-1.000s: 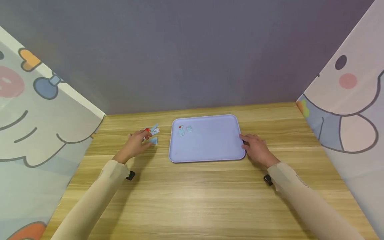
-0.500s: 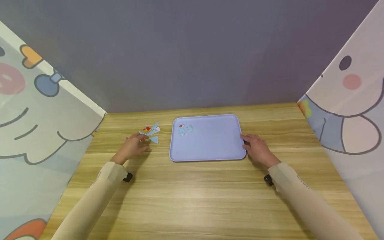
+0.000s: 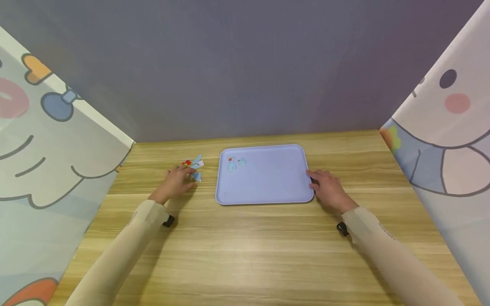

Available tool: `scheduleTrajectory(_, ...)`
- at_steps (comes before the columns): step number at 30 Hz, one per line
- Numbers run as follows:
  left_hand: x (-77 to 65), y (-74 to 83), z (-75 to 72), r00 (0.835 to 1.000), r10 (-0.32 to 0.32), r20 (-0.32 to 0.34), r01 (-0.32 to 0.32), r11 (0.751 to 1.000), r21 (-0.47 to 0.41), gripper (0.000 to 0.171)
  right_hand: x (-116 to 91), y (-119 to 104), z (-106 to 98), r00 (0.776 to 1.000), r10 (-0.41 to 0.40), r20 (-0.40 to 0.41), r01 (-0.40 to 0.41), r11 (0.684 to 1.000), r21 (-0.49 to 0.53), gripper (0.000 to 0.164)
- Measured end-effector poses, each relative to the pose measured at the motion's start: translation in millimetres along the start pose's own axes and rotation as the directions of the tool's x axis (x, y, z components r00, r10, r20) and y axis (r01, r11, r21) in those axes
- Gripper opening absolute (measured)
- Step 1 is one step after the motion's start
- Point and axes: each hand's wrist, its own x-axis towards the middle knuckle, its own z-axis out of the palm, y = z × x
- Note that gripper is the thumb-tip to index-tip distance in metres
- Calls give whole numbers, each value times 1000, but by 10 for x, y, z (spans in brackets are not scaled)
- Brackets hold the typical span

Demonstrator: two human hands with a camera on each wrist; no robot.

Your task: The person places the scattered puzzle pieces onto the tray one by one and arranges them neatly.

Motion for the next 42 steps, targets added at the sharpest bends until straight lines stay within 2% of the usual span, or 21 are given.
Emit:
scheduleTrajectory(7,29,19,19,1000,-26,11,27,999,-37,57,8,-8,-13,1000,-4,-3,4,1000,0,48)
scheduleTrajectory(11,30,26,21,1000,-20,9,21,999,-27,62,10,-18,-19,1000,5,6,-5,1000,-1,49)
scheduleTrajectory(19,50,60,35,1000,4,16,-4,1000,-18,59,12,-20,-23,1000,11,9,-11,1000,-3,48)
scheduleTrajectory(22,67,73,43,1000,11,20,-10,1000,-13,55,11,-11,-16,1000,11,8,-11,1000,-2,48)
scheduleTrajectory(29,119,90,77,999,31,28,-31,999,8,32,7,-7,11,999,28,17,-28,1000,7,48)
scheduleTrajectory(36,147,114,74,999,7,33,-7,1000,6,31,4,-22,9,1000,23,6,-23,1000,2,48)
scheduleTrajectory(42,159,131,54,999,46,-15,-46,999,0,26,5,-21,5,1000,13,-3,-13,1000,-2,48)
